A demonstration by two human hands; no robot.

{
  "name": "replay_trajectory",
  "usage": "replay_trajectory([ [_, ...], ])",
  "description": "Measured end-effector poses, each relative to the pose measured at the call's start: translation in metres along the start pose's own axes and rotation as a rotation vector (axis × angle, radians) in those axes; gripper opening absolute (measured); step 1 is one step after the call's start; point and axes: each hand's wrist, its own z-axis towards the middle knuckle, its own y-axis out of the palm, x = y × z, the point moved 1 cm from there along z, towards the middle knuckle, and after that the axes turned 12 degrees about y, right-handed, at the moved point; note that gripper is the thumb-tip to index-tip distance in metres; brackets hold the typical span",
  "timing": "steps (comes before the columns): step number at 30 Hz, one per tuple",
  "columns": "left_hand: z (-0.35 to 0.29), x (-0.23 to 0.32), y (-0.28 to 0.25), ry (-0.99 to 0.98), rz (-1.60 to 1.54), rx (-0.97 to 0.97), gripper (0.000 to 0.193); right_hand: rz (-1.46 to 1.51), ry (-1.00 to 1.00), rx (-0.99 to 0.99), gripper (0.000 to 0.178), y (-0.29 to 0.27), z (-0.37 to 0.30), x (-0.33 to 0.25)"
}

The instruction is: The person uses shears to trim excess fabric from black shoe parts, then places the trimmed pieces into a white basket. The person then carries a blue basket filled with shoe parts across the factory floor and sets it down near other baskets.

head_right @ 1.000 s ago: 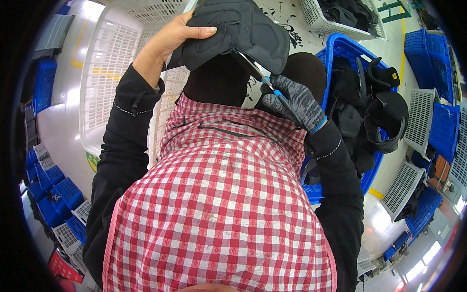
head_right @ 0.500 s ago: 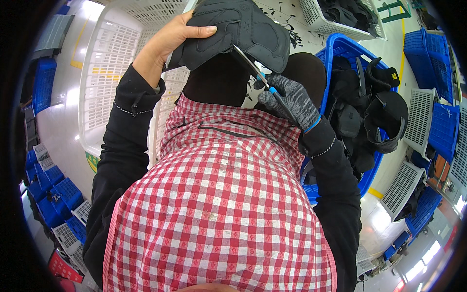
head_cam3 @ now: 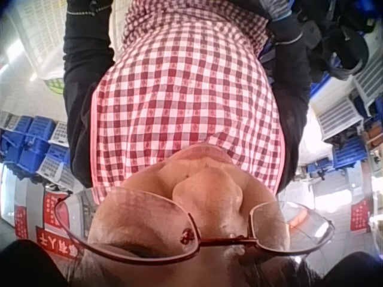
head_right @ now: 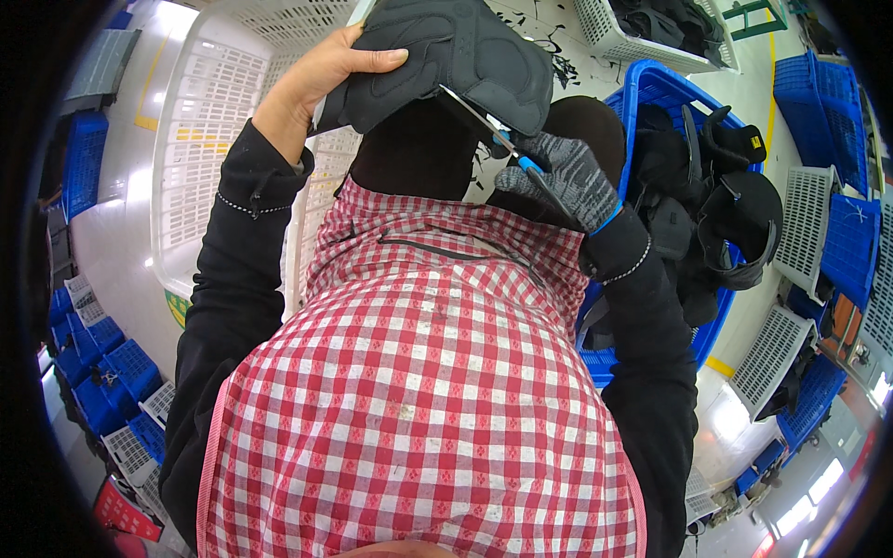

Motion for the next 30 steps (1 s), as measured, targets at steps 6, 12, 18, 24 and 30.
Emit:
replay_trajectory([
  [6, -0.009, -0.001, 0.007, 0.015, -0.047, 0.002, 0.053, -0.404, 0.059, -0.09, 0.051, -0.037, 0.001, -0.014],
  [12, -0.014, 0.006, 0.013, 0.063, -0.101, 0.125, 0.053, -0.176, -0.008, -0.094, 0.051, -0.026, -0.025, -0.006],
  [18, -0.034, -0.004, 0.1, 0.33, -0.397, 0.499, 0.044, 1.077, 0.191, 0.236, 0.041, 0.02, -0.03, -0.015],
  [24, -0.06, -0.012, 0.151, 0.284, -0.549, 0.573, 0.041, 0.643, 0.282, 0.58, 0.051, 0.036, -0.001, -0.032],
  [30, -0.057, 0.008, 0.124, 0.308, -0.579, 0.595, 0.034, 0.474, -0.003, 0.342, 0.038, 0.013, 0.0, -0.043],
])
